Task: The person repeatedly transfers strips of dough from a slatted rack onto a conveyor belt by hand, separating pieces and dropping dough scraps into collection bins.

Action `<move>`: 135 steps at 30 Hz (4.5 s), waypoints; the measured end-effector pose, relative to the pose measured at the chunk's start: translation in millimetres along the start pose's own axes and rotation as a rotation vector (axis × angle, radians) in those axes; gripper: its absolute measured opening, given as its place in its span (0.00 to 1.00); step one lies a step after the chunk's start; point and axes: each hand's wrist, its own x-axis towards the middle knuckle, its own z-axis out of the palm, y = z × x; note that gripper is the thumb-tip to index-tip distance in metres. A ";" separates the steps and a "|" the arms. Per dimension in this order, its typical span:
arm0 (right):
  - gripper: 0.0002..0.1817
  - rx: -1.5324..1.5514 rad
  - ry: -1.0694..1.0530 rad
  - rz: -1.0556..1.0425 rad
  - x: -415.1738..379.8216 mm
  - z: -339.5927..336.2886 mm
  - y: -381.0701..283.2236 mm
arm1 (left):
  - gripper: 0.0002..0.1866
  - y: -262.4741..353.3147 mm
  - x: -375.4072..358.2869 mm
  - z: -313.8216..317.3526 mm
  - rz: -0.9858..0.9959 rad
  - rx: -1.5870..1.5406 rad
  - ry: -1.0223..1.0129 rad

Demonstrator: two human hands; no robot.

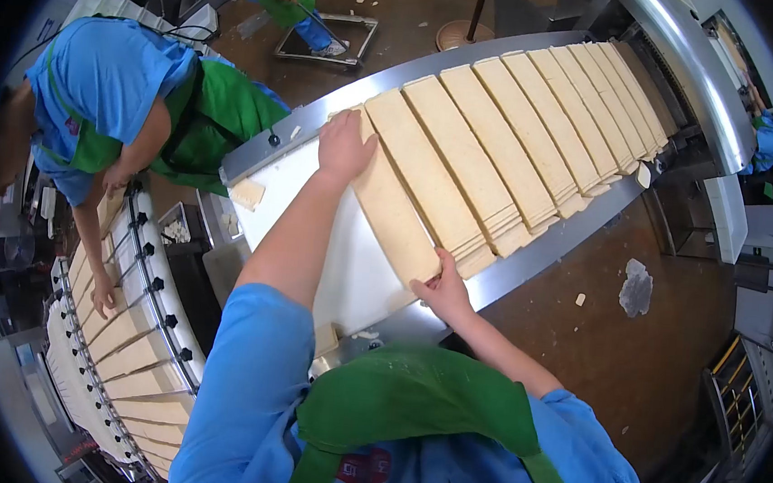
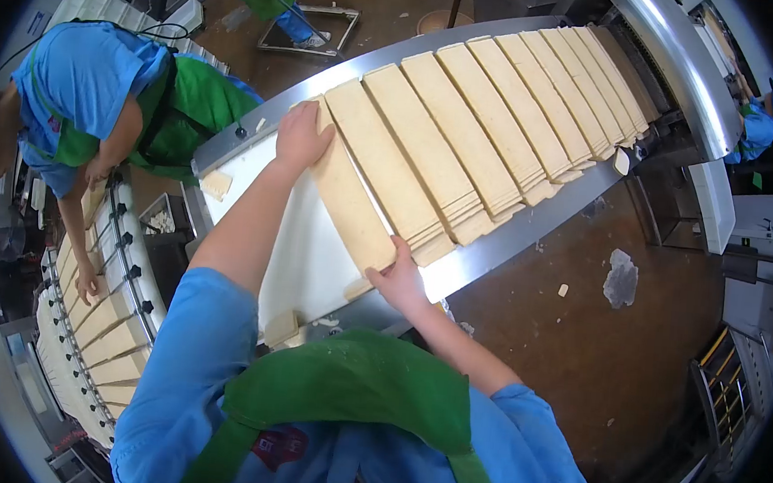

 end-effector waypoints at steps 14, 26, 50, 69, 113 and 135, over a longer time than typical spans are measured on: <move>0.46 -0.441 -0.338 -0.190 12.1 -7.0 -60.8 | 0.41 -61.8 -116.8 -87.7 -0.762 0.386 -0.063; 0.41 -0.733 -0.304 -0.601 24.0 30.9 -82.7 | 0.25 -87.1 -322.4 -125.4 -0.952 -0.496 0.457; 0.35 -0.262 -1.327 -0.658 -292.6 292.7 -47.0 | 0.10 -195.8 -855.6 -267.0 -1.323 -0.197 0.826; 0.32 -0.310 -1.070 -0.621 -371.2 424.4 -37.1 | 0.32 -46.0 -779.1 -293.2 -0.949 -0.026 0.379; 0.14 0.261 -0.026 -0.185 -132.4 115.9 25.7 | 0.21 -106.2 -777.8 -284.3 -0.733 0.297 0.087; 0.35 0.295 0.207 -0.086 -3.3 -10.9 27.7 | 0.11 51.2 -241.9 -168.8 0.126 -0.335 -0.058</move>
